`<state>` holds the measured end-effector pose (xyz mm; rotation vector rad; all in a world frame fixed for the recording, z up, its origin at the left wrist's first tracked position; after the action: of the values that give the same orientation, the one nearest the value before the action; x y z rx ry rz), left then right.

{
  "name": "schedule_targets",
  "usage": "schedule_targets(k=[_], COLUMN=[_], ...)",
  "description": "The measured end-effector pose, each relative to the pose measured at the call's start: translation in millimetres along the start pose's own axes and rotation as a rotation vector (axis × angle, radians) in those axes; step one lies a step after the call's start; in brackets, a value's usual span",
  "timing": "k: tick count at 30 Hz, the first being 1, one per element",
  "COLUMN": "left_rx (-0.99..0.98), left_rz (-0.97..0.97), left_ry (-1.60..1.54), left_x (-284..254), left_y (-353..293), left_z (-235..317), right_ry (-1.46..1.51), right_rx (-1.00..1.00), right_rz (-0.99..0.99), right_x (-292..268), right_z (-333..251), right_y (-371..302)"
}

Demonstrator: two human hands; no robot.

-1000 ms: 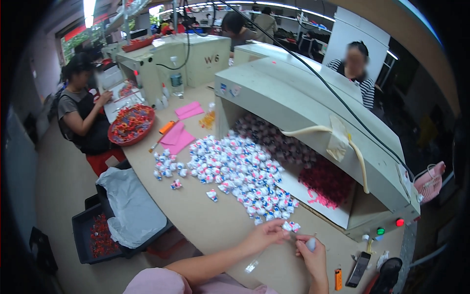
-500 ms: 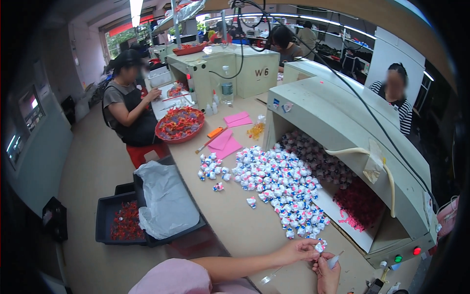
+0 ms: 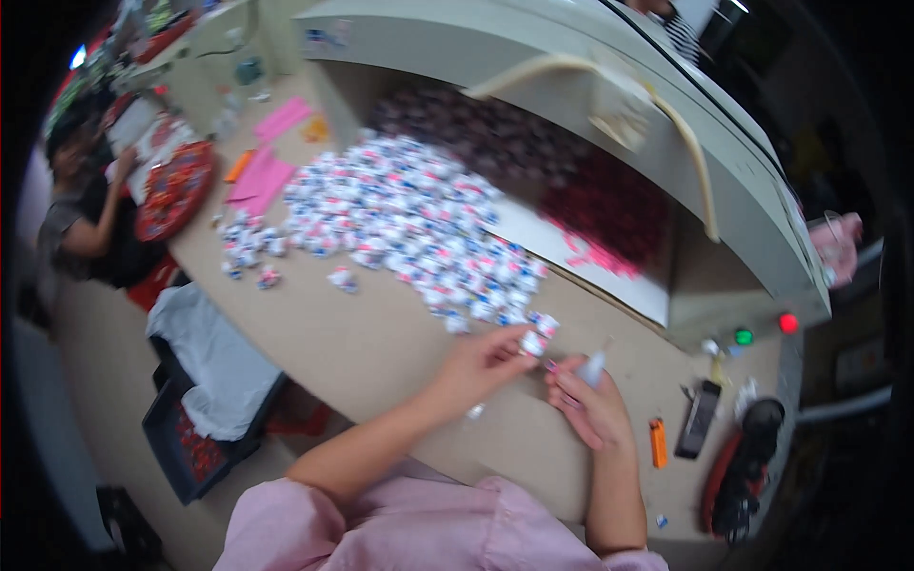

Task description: The person assembles toy figurines by picking up figures and small bow pieces, applying glue from a bottle, and attaching the bows onto each figurine by hand.

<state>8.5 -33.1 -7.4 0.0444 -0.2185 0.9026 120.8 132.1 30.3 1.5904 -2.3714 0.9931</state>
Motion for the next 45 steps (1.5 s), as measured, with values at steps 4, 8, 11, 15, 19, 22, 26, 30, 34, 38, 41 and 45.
schedule_targets(k=[4, 8, 11, 15, 19, 22, 26, 30, 34, 38, 41, 45], left_rx=[0.035, 0.061, 0.174, 0.253, 0.269, 0.198, 0.117, 0.026, 0.031, 0.038, 0.104, 0.082], left_rz=[-0.055, -0.097, -0.08, -0.089, -0.092, -0.092, -0.009, 0.073, -0.054, -0.07, -0.018, -0.008], left_ry=[0.17, 0.347, 0.461, 0.513, 0.499, 0.517, 0.372, 0.103, 0.193, 0.191, 0.154, 0.2], left_x=[5.9, 16.5, 18.7, 20.0, 19.9, 19.4, 9.3, 11.2, 10.2, 12.2, 16.3, 12.2], left_y=[9.5, 7.1, 0.6, 0.3, 2.4, 3.9, 9.8, 9.7, 6.2, 4.0, 3.3, 4.7], left_z=[-5.6, 10.0, 10.6, 12.0, 11.4, 15.1, 4.0, 8.6, 3.1, 4.0, 6.9, 8.2], right_ry=[-0.018, -0.071, -0.132, -0.177, -0.185, -0.209, -0.384, -0.469, -0.611, -0.796, -1.063, -1.365], right_rx=[-0.011, -0.055, -0.069, -0.092, -0.125, -0.153, -0.279, -0.364, -0.439, -0.518, -0.726, -0.848], right_rz=[0.095, 0.104, 0.114, 0.166, 0.187, 0.204, 0.311, 0.404, 0.395, 0.447, 0.456, 0.358], right_x=[-8.8, -10.7, -12.8, -13.4, -11.6, -8.3, -26.6, -36.1, -34.6, -22.4, -19.8, -4.1], right_z=[0.3, 2.1, 7.0, 10.8, 11.5, 6.9, -9.7, -21.4, -22.8, -63.7, -85.8, -78.8], right_y=[2.6, -1.4, -1.5, -1.0, 1.1, 0.7, 1.1, -2.2, 9.1, 42.2, 77.0, 101.5])
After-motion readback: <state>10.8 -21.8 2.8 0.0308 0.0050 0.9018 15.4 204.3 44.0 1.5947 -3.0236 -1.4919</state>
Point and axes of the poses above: each hand's wrist, its own y-axis towards the middle knuckle, its own x-axis out of the palm, z = x × y, the point moved 1 cm from there along y, towards the middle knuckle, and after that the axes turned 6 degrees about z, right-handed, at the moved point
